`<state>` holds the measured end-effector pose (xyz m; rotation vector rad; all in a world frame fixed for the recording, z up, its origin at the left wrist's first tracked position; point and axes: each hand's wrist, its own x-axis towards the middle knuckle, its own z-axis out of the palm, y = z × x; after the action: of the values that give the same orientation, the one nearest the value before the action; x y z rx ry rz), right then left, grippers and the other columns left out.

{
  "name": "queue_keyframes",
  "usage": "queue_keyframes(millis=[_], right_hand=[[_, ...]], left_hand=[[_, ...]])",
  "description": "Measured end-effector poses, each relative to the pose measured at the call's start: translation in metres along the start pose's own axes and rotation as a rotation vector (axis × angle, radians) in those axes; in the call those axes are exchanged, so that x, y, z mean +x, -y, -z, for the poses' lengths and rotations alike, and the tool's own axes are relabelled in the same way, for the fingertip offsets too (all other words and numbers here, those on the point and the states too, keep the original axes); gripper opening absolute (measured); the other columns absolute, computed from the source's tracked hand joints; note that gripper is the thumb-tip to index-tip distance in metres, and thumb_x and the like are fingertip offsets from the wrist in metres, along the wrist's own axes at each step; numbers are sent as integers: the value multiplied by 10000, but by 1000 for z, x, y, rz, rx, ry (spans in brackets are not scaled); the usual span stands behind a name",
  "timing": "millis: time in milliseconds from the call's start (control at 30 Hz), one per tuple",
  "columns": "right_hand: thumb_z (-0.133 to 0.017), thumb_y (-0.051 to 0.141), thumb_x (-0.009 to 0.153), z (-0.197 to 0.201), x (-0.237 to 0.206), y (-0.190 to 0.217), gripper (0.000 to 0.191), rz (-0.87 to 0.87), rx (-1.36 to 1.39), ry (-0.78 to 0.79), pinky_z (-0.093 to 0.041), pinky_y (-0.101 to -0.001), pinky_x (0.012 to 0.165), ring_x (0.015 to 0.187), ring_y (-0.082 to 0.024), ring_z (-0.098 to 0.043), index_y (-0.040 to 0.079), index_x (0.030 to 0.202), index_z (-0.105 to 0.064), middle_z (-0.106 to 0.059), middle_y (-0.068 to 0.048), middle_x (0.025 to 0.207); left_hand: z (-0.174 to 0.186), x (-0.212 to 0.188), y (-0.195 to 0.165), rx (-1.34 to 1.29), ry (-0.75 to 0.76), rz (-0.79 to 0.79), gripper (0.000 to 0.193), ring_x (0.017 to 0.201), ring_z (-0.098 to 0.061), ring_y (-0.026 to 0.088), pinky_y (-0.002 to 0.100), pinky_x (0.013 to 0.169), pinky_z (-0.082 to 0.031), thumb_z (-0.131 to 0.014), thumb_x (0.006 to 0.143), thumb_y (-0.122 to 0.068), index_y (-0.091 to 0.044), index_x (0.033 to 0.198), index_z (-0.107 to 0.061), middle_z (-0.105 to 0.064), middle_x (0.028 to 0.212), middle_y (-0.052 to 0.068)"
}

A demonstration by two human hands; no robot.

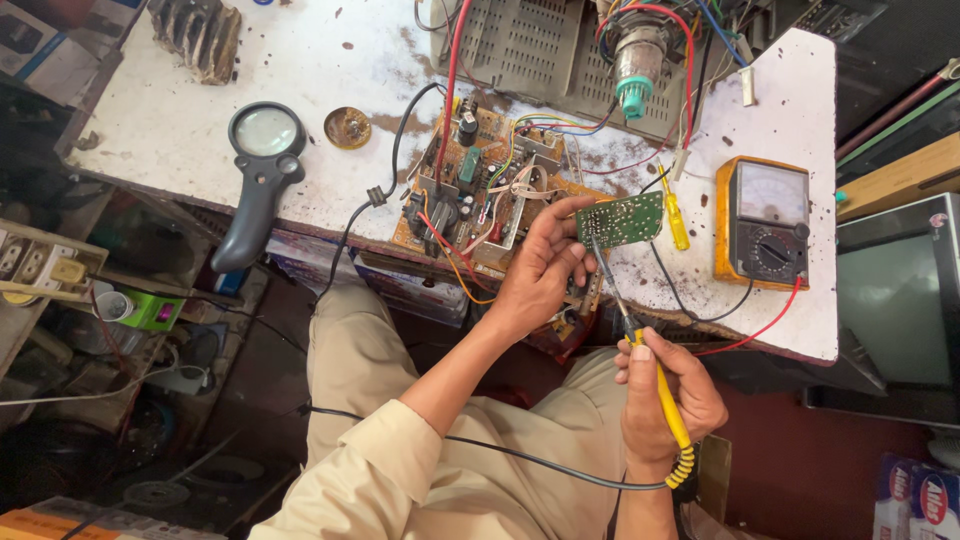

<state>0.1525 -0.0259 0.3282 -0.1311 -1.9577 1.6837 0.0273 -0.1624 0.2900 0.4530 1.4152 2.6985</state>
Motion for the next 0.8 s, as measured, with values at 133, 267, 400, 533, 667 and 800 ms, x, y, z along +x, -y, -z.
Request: queue_keyframes(millis=[133,267,400,533,667,800], right_hand=[[-666,-26,989,-1,-1,2,170,0,3,-3,-580,-259,669,798,-159,-709,-53,1153,-704,-728,-162,971],[-667,-21,992,-2,-1,2,167,-1,-17,-3,-580,-260,669,800,-163,-711,-55,1151,-704,-726,-163,964],[-665,-17,991,-2,-1,3,169,-8,1,0,-580,-259,670,804,-162,-711,-57,1151,-702,-724,-162,968],[-666,-17,994,-1,-1,1,167,-12,11,0,-578,-258,673,806,-160,-710,-59,1152,-703,-721,-163,966],[-661,-22,1001,-1,-2,-1,170,-11,14,-10,-576,-264,682,802,-165,-703,-63,1162,-693,-724,-176,971],[-641,44,1045,1,3,4,161,29,138,-70,-553,-267,654,767,-181,-681,-36,1184,-653,-715,-180,959]], left_hand=[[0,0,-1,-1,-1,0,517,882,-567,95,230,726,-491,-447,1035,105,-51,1521,-369,-600,1246,93],[1,0,-2,-4,3,-1,514,889,-564,96,232,733,-491,-445,1038,103,-52,1523,-371,-595,1248,93],[1,0,-3,2,0,2,513,887,-566,95,232,732,-491,-444,1034,103,-53,1517,-371,-592,1257,89],[1,0,-3,1,3,-1,515,884,-566,96,232,736,-492,-444,1038,103,-51,1523,-372,-594,1245,92],[1,0,-4,7,3,-1,512,884,-566,96,232,733,-493,-442,1037,103,-47,1522,-372,-595,1245,95],[2,0,-10,1,14,-7,514,884,-567,96,234,735,-493,-441,1040,101,-48,1527,-368,-597,1239,98]])
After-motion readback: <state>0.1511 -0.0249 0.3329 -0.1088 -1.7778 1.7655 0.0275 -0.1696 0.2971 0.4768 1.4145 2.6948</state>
